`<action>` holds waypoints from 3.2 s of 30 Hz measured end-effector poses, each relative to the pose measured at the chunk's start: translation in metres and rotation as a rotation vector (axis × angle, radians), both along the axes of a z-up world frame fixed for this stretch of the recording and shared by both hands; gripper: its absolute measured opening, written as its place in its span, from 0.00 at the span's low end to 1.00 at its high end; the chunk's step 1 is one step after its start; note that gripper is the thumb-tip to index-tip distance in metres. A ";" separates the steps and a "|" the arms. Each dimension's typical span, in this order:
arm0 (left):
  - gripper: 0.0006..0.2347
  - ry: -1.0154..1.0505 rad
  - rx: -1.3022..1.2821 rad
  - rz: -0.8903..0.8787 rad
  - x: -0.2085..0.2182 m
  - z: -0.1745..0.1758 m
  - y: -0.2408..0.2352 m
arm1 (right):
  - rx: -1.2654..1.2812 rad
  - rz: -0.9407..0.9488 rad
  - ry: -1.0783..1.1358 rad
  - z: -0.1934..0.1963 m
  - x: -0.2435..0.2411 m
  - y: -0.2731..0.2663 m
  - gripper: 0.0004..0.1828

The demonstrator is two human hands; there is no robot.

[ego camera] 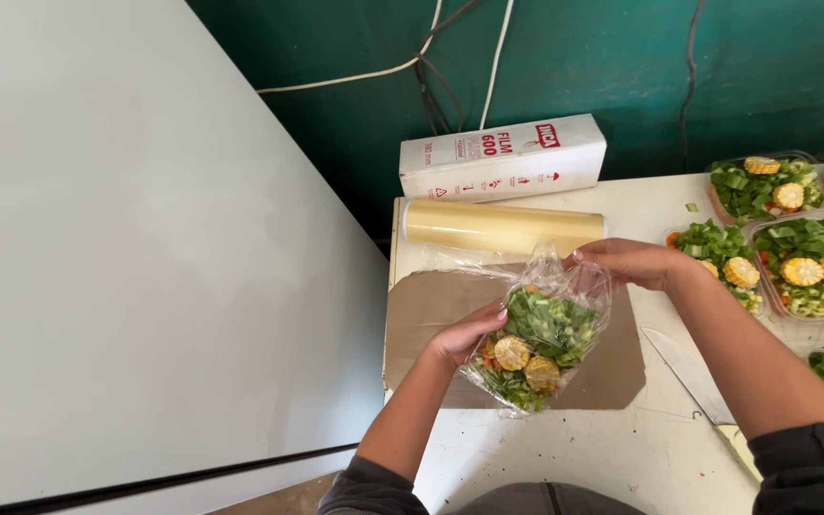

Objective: Wrapping pre-packaged salad containers with plastic film using a dispenser and a knife.

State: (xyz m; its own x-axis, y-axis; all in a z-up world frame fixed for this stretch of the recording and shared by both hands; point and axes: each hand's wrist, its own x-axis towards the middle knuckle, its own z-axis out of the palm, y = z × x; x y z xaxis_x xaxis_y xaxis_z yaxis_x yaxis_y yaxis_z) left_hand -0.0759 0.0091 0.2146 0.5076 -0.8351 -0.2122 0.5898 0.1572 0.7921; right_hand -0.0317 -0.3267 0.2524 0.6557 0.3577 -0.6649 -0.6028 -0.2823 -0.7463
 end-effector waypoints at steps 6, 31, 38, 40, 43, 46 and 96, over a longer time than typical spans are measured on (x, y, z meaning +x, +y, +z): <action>0.41 0.025 0.032 0.027 -0.005 -0.003 0.005 | -0.276 0.077 -0.148 0.015 0.006 0.025 0.25; 0.41 -0.002 0.083 0.088 -0.011 -0.024 0.011 | -0.594 0.049 -0.470 0.041 0.000 0.053 0.32; 0.42 0.020 0.091 0.059 -0.013 -0.019 0.009 | -0.426 -0.424 -0.840 0.055 -0.030 0.075 0.18; 0.42 0.033 0.084 0.058 -0.013 -0.016 0.010 | -0.558 -0.419 -1.033 0.057 -0.031 0.077 0.16; 0.43 0.043 0.086 0.046 -0.015 -0.008 0.012 | -0.555 -0.406 -1.244 0.059 -0.028 0.075 0.14; 0.44 0.023 0.069 0.060 -0.013 -0.004 0.010 | -0.569 -0.321 -1.237 0.050 -0.015 0.070 0.15; 0.38 0.006 0.264 -0.007 0.044 -0.006 -0.018 | 0.132 -0.225 0.023 0.012 -0.038 0.056 0.40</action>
State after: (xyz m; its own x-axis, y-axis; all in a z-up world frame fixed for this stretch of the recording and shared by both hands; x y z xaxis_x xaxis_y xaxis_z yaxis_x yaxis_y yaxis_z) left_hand -0.0317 -0.0091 0.2086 0.5005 -0.7535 -0.4262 0.5948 -0.0585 0.8018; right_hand -0.0701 -0.2703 0.2646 0.7135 0.2891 -0.6382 -0.6570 -0.0405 -0.7528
